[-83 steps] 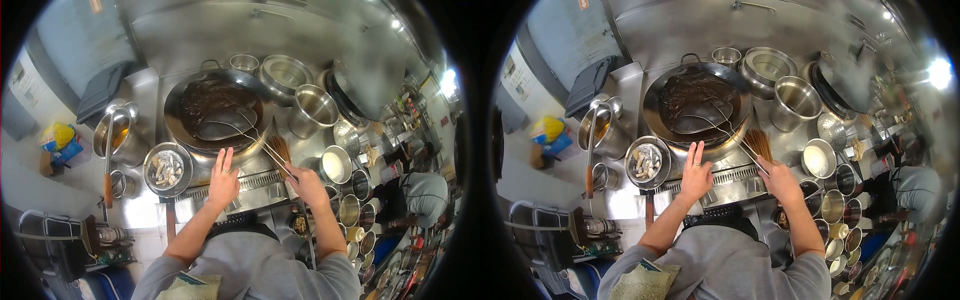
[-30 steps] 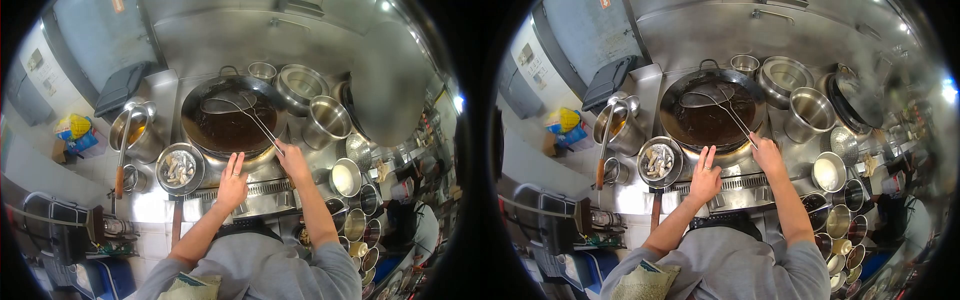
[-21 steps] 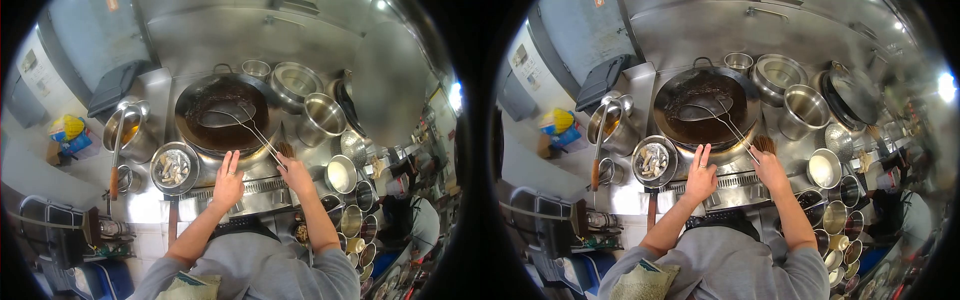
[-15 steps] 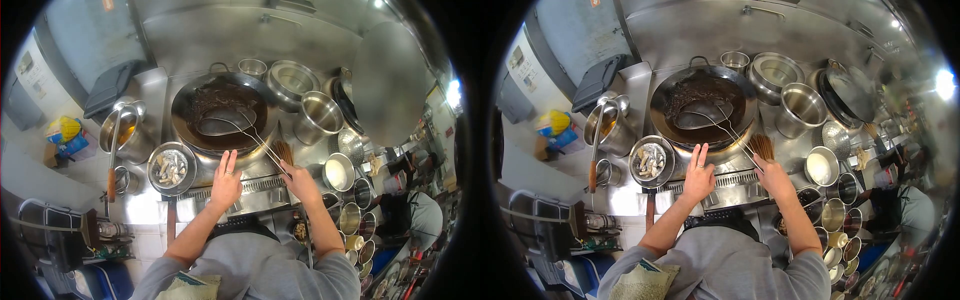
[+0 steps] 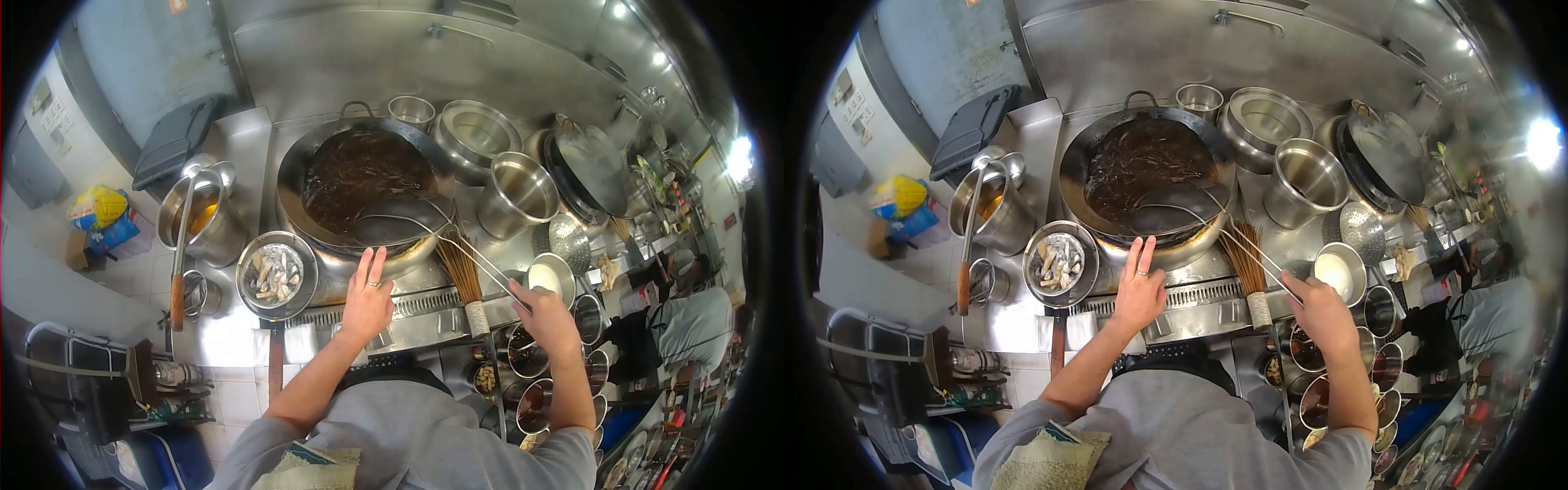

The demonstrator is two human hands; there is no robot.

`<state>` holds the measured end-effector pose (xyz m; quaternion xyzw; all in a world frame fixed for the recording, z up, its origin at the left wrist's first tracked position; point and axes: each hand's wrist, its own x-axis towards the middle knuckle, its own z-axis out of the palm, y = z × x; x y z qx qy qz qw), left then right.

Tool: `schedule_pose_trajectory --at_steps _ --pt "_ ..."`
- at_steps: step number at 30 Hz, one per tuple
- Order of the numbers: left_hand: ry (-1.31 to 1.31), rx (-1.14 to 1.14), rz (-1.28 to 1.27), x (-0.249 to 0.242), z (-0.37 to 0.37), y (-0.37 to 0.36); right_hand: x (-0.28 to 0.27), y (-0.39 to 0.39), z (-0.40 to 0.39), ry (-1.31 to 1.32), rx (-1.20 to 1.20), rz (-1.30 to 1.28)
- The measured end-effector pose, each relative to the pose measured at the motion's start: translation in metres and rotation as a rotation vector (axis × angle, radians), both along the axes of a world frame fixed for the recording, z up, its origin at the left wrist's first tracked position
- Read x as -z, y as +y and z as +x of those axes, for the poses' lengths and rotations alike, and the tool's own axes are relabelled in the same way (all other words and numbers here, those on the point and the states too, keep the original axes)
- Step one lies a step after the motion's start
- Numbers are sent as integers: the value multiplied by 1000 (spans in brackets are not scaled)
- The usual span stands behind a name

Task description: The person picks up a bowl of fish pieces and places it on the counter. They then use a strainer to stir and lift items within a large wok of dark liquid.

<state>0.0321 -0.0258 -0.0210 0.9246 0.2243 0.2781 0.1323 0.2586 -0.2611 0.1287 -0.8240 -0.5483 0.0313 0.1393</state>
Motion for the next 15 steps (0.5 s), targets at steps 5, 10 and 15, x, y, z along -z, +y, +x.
schedule_pose_trajectory --at_steps 5,10,15 --pt "5 -5 -4 1 0 0 -5 -4 2 -62 50 -32" --pt "-2 -4 -3 2 0 1 11 9 9 -81 47 -7" --pt "14 -6 -10 0 -1 0 41 36 24 -71 37 35"
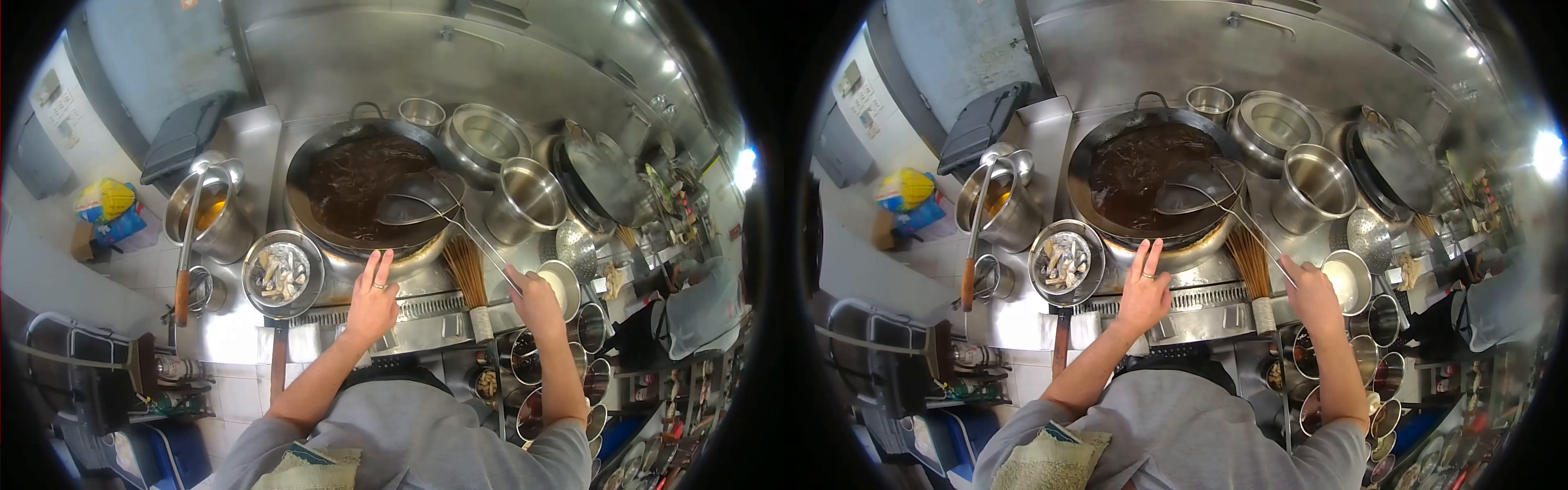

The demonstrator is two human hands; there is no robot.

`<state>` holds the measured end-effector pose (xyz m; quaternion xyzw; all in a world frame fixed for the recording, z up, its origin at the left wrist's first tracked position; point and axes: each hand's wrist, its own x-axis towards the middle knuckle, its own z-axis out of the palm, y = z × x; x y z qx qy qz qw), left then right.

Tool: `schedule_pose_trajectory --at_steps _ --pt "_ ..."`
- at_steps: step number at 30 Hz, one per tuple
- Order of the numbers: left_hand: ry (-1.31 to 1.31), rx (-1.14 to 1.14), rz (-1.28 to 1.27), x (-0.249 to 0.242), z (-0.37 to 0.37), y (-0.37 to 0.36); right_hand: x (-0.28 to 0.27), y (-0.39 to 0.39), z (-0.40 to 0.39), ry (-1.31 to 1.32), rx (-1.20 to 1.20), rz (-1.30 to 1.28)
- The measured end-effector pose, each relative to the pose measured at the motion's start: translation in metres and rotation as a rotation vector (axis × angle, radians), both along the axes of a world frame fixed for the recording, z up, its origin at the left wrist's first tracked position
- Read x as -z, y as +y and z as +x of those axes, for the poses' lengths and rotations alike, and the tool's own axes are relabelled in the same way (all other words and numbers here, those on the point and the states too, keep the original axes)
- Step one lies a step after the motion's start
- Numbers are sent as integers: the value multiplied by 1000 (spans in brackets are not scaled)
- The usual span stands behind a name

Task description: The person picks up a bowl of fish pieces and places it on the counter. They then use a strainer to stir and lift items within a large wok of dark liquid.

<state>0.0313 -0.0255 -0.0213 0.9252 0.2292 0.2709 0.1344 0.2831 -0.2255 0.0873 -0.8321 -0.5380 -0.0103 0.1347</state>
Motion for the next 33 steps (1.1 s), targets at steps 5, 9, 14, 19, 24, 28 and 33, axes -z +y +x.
schedule_pose_trajectory --at_steps 5,9,14,19,24,28,33 --pt "1 -8 2 1 0 -1 34 36 14 39 -20 78" --pt "27 -10 -1 -2 -1 -1 65 68 24 92 -41 180" --pt "17 -16 -10 -2 0 -4 82 108 18 155 -41 265" --pt "39 -28 -9 -4 1 -4 91 132 10 240 -76 319" --pt "-18 -38 11 -5 2 -3 87 127 -5 255 -61 288" --pt "-51 -39 -17 -14 3 -3 79 105 -14 290 -59 239" --pt "-57 -50 -20 -25 2 -3 90 75 -22 261 -83 253"
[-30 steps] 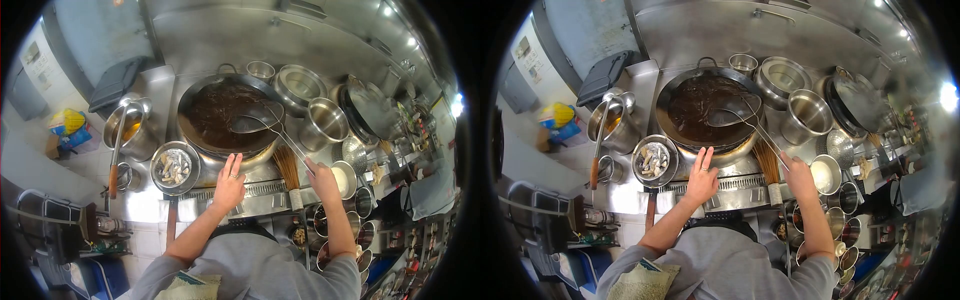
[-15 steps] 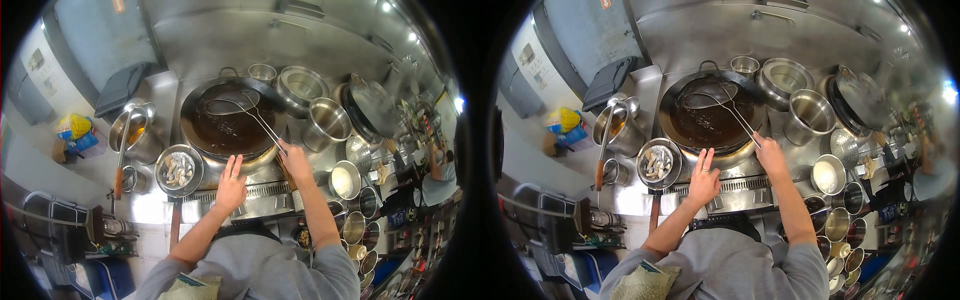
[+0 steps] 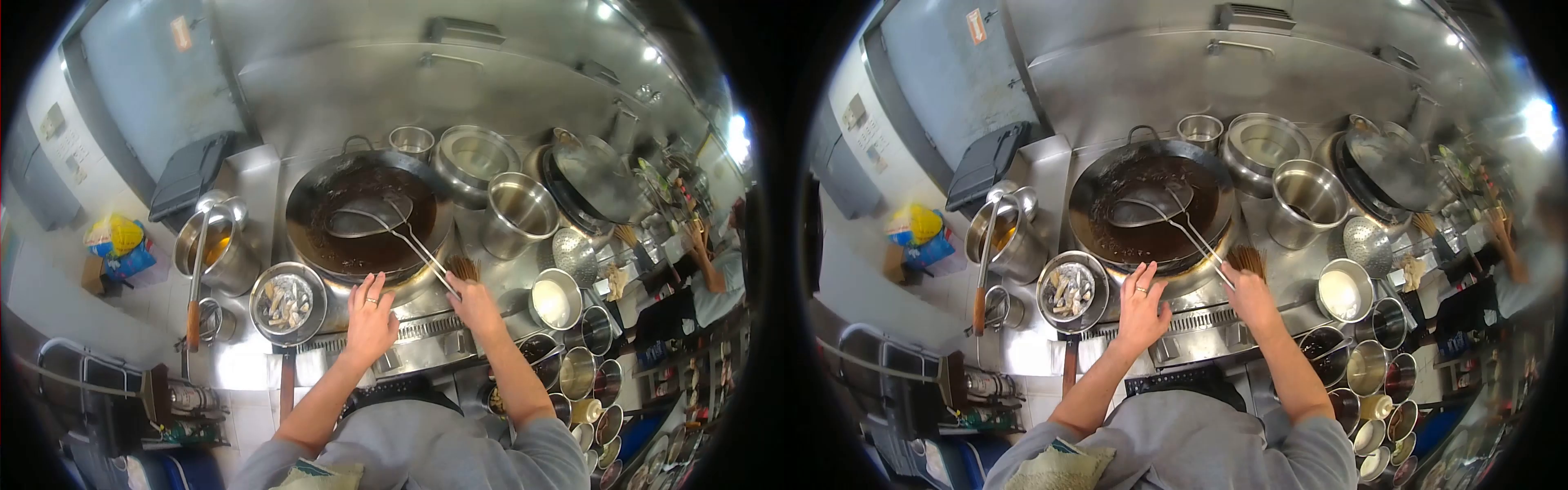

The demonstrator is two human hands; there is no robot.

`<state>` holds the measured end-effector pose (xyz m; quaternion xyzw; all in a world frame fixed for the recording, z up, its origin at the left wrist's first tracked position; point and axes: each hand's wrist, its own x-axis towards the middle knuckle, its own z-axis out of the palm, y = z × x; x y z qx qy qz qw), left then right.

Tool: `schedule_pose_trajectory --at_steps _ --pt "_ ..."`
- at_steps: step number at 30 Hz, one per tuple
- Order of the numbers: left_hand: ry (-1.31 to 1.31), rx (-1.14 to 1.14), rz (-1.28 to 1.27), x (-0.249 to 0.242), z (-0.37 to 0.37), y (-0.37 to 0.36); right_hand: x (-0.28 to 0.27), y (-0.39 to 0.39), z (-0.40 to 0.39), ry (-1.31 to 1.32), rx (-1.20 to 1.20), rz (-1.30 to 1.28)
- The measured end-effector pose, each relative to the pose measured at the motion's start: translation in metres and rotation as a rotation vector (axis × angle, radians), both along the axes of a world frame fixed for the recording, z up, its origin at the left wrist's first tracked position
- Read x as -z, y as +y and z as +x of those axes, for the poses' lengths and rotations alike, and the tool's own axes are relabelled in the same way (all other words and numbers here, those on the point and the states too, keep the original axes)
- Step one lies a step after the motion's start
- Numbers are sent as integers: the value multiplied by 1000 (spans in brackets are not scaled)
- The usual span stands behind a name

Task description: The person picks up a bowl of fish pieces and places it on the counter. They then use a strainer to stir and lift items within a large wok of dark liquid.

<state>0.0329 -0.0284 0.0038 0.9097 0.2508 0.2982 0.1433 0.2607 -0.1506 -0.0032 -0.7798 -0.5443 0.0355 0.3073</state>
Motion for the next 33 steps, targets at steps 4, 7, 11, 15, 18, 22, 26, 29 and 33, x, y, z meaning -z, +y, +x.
schedule_pose_trajectory --at_steps 4,7,11,15,18,22,26,29,33 --pt "-21 -4 62 -14 9 9 2 -18 -17 -62 36 -18" --pt "5 -14 12 -31 16 23 -8 -27 -33 -55 50 -128" --pt "22 100 0 -5 32 60 -20 -33 -54 -20 100 -126" --pt "-15 133 66 -2 34 67 -19 -45 -66 -5 149 -2" --pt "52 136 47 -7 33 68 -25 -62 -79 -38 211 -2" --pt "104 152 61 0 36 77 -37 -94 -107 -97 339 124" --pt "152 179 50 -4 36 80 -50 -149 -156 -58 479 229" --pt "132 201 94 3 39 87 -47 -188 -193 132 579 85" --pt "153 203 69 -2 39 88 1 -237 -219 282 678 -13"
